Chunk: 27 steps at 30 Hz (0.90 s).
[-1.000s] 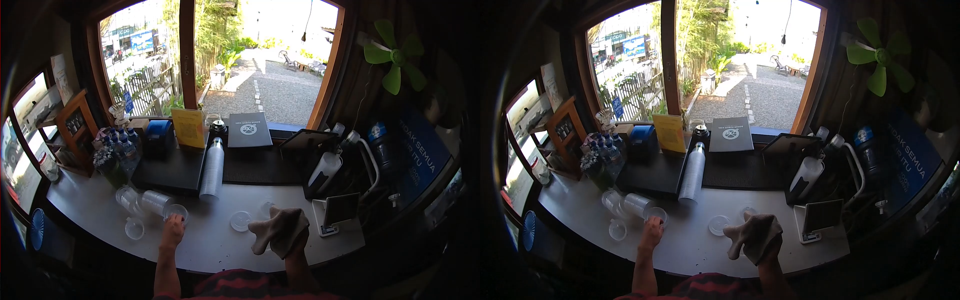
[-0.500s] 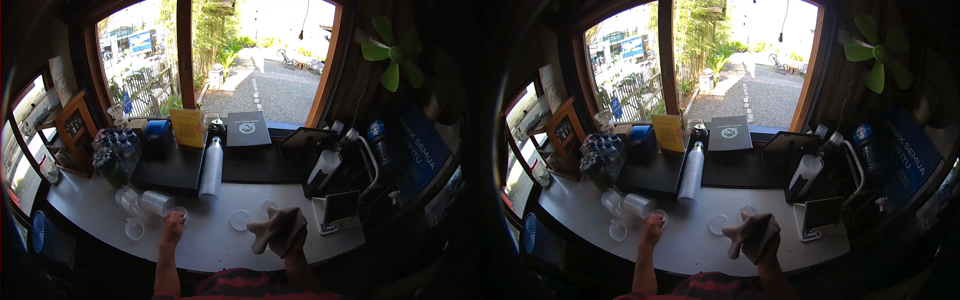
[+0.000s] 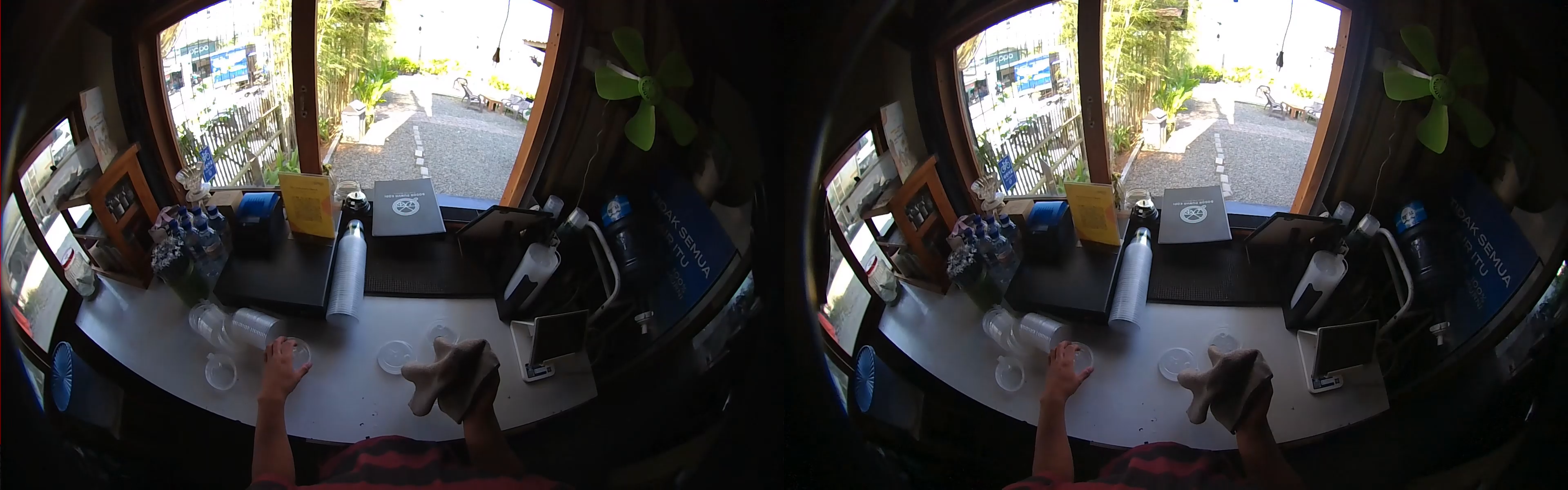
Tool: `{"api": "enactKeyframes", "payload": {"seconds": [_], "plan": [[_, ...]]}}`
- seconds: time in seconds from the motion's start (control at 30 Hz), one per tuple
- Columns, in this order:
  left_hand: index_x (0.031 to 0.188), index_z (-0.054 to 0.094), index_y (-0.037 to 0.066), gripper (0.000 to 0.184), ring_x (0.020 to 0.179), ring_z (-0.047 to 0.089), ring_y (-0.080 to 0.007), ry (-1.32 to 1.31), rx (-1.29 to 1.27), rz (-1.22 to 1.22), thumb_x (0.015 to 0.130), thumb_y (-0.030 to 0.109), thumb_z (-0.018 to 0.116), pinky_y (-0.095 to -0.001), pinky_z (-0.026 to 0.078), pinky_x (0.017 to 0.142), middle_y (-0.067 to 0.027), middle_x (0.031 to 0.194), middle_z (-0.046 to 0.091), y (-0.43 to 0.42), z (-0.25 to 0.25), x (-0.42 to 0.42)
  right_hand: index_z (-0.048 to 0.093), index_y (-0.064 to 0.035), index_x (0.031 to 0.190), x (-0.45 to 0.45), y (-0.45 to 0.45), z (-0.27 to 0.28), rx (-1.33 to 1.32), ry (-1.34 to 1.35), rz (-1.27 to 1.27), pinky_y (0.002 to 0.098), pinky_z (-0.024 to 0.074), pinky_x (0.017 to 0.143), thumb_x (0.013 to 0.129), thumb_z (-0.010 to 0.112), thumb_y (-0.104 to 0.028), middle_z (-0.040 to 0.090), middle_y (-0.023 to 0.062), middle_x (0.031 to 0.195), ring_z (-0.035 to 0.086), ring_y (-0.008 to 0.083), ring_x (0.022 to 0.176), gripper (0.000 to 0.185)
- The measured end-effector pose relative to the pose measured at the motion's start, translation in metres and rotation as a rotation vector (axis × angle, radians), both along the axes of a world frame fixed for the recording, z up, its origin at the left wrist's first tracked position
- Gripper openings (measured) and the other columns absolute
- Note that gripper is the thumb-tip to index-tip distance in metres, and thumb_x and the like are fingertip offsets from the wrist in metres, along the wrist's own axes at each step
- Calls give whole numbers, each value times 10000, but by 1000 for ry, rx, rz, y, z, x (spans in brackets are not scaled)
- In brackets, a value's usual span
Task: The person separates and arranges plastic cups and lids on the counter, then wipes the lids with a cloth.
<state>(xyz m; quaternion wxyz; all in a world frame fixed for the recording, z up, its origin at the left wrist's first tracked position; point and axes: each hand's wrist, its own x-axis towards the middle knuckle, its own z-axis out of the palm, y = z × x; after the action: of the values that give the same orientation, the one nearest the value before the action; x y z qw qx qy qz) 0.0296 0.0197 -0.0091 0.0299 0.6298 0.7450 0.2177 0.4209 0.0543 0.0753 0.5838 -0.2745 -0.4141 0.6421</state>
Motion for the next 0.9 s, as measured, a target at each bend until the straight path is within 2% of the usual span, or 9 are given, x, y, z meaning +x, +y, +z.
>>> {"api": "enactKeyframes", "payload": {"seconds": [0.03,0.1,0.17,0.23,0.3,0.37,0.47,0.67,0.9], "plan": [[1280,563,67,634,1288,443,-354,5,-23,16,781,358,825,-465,355,1113,-160,1362,496,2,1,0,517,-62,1260,-1,-2,8,155,-416,-82,420,513,970,1030,443,-350,627,126,1155,638,260,1051,376],[1324,538,75,707,1305,436,-352,23,-77,38,763,384,838,-464,351,1123,-159,1399,480,5,4,0,519,-57,1289,1,0,3,187,-450,-74,428,498,1000,1026,451,-357,636,140,1197,640,273,1083,404],[1363,515,79,772,1312,435,-350,52,-142,55,750,411,845,-463,349,1129,-159,1416,475,7,12,2,528,-59,1277,5,7,-21,-65,315,110,440,498,996,1028,437,-376,635,144,1196,638,291,1082,413],[1377,510,80,803,1322,424,-347,40,-188,29,735,419,853,-466,347,1132,-157,1419,474,9,19,1,531,-64,1274,5,5,-23,25,7,-17,450,504,982,1031,422,-392,633,151,1196,640,302,1077,423],[1380,510,79,818,1329,414,-345,46,-195,7,724,420,859,-469,349,1131,-155,1420,474,13,20,0,533,-67,1274,6,4,-21,-8,111,6,455,512,966,1032,414,-398,634,158,1192,642,307,1071,427],[1374,515,77,817,1334,403,-344,69,-172,-2,716,415,863,-471,354,1126,-153,1417,472,13,13,-1,532,-70,1276,7,1,-18,-170,625,195,454,521,950,1031,412,-394,639,165,1186,646,307,1064,424],[1345,512,70,810,1311,403,-350,54,-111,-33,695,389,877,-473,367,1117,-155,1384,454,13,10,-2,534,-69,1268,11,6,-34,-75,529,193,473,519,957,1031,402,-397,636,181,1196,647,310,1059,426],[1303,474,65,821,1241,413,-357,-41,-59,-69,661,353,898,-479,387,1099,-154,1305,415,12,15,0,529,-92,1234,2,-5,-10,-200,457,109,461,501,949,992,509,-470,588,133,1151,598,301,1053,450],[1274,481,94,775,1240,406,-341,-49,-18,-68,655,306,897,-460,361,1099,-129,1279,465,12,15,-1,535,-97,1188,0,-4,-8,-199,483,124,461,500,943,1008,488,-406,587,124,1131,599,294,1040,360]]}}
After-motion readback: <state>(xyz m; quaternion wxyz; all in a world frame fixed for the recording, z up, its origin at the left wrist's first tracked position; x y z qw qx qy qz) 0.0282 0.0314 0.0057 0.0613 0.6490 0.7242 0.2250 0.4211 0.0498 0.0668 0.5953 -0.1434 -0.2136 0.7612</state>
